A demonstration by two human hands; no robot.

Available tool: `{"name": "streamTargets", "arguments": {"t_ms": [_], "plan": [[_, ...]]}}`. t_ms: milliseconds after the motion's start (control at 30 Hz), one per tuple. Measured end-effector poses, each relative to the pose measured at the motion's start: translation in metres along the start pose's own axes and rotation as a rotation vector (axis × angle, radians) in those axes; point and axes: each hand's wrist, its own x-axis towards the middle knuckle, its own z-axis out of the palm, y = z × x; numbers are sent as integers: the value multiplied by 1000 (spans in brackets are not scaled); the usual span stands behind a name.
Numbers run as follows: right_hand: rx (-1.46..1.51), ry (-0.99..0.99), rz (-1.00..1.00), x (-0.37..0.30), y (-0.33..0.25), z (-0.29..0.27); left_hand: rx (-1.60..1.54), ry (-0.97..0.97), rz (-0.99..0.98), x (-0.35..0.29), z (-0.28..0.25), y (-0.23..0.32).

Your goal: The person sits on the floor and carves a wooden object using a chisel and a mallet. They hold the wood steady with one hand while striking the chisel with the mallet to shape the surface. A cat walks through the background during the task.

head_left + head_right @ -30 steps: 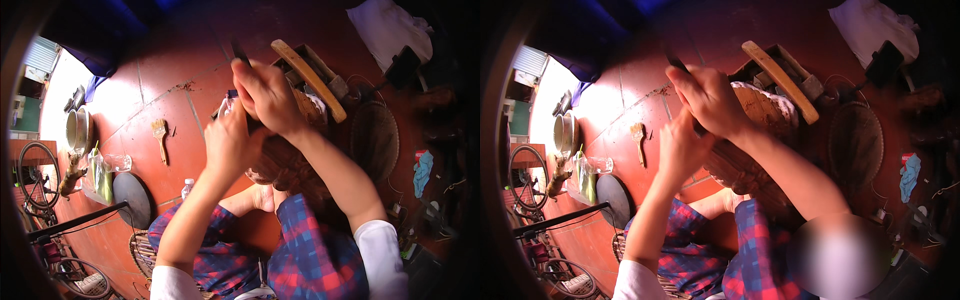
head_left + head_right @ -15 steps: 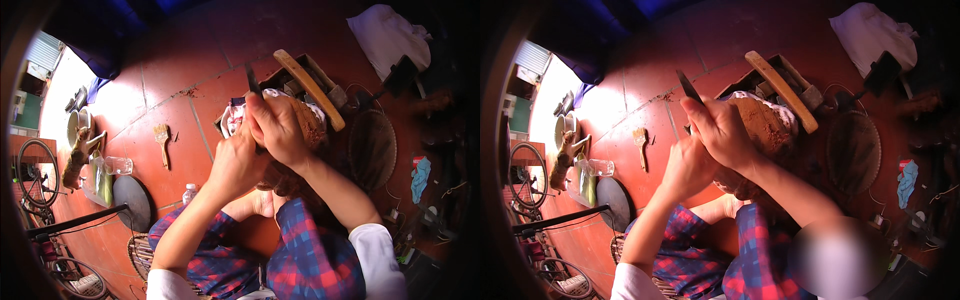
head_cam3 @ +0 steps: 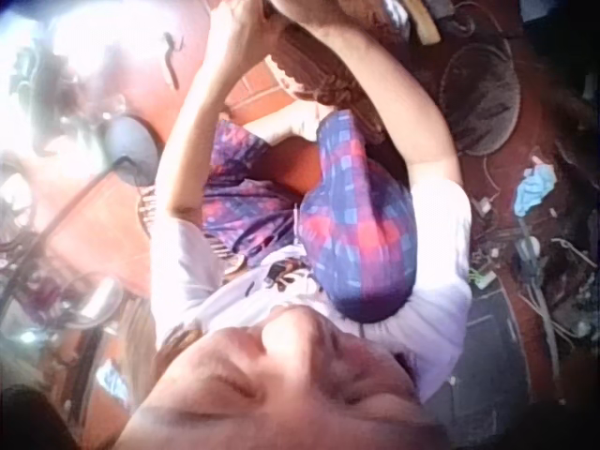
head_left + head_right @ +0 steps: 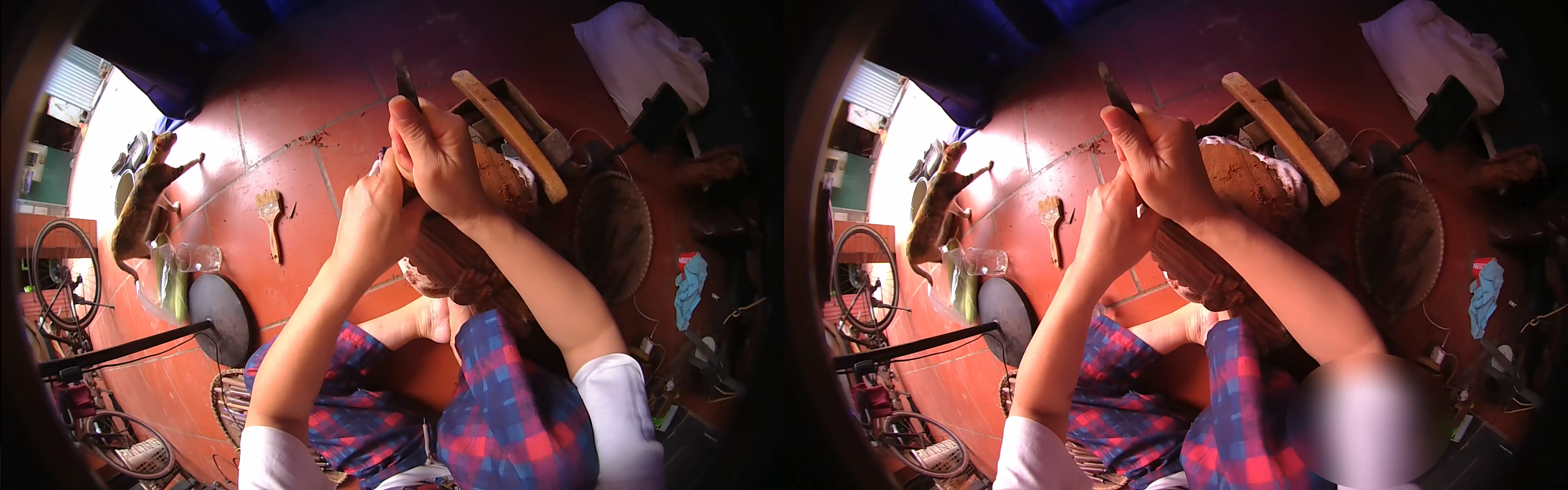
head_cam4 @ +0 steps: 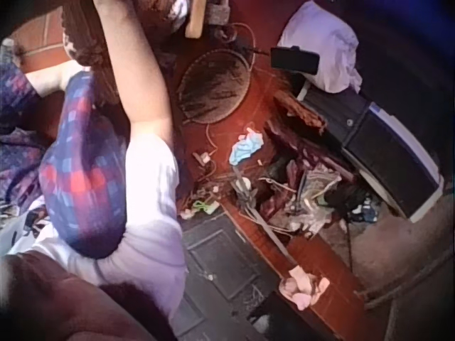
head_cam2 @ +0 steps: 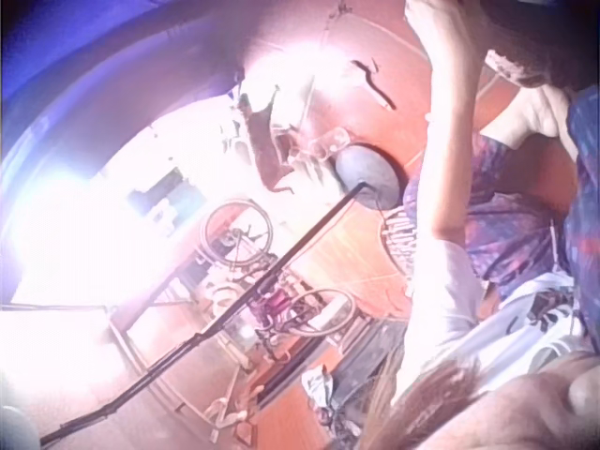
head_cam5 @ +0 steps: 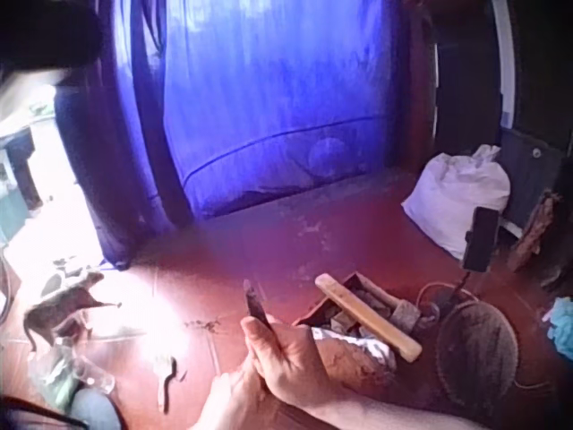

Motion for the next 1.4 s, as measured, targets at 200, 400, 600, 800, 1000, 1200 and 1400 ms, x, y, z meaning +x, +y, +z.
{"name": "streamTargets", "arguments": {"t_ms": [200,400,600,800,1000,1200,1400], "plan": [[19,0,163,-31,-3,-9,-19,-39,40,-24,7,8],[-76,-106,-247,15,-22,-3,-2,65,-69,4,-5,10],[269,13,-237,-26,-71,-82,137,-363,342,-66,18,-1],[419,481,-261,-56,-107,-143,266,264,-225,-95,-9,-36],[412,397,47,-67,-80,-147,-36,-313,277,-104,30,16],[603,663,213,-69,-77,-143,363,203,-191,-62,8,-25],[769,426,167,-72,-71,-149,-99,213,-137,-114,-1,-7]]}}
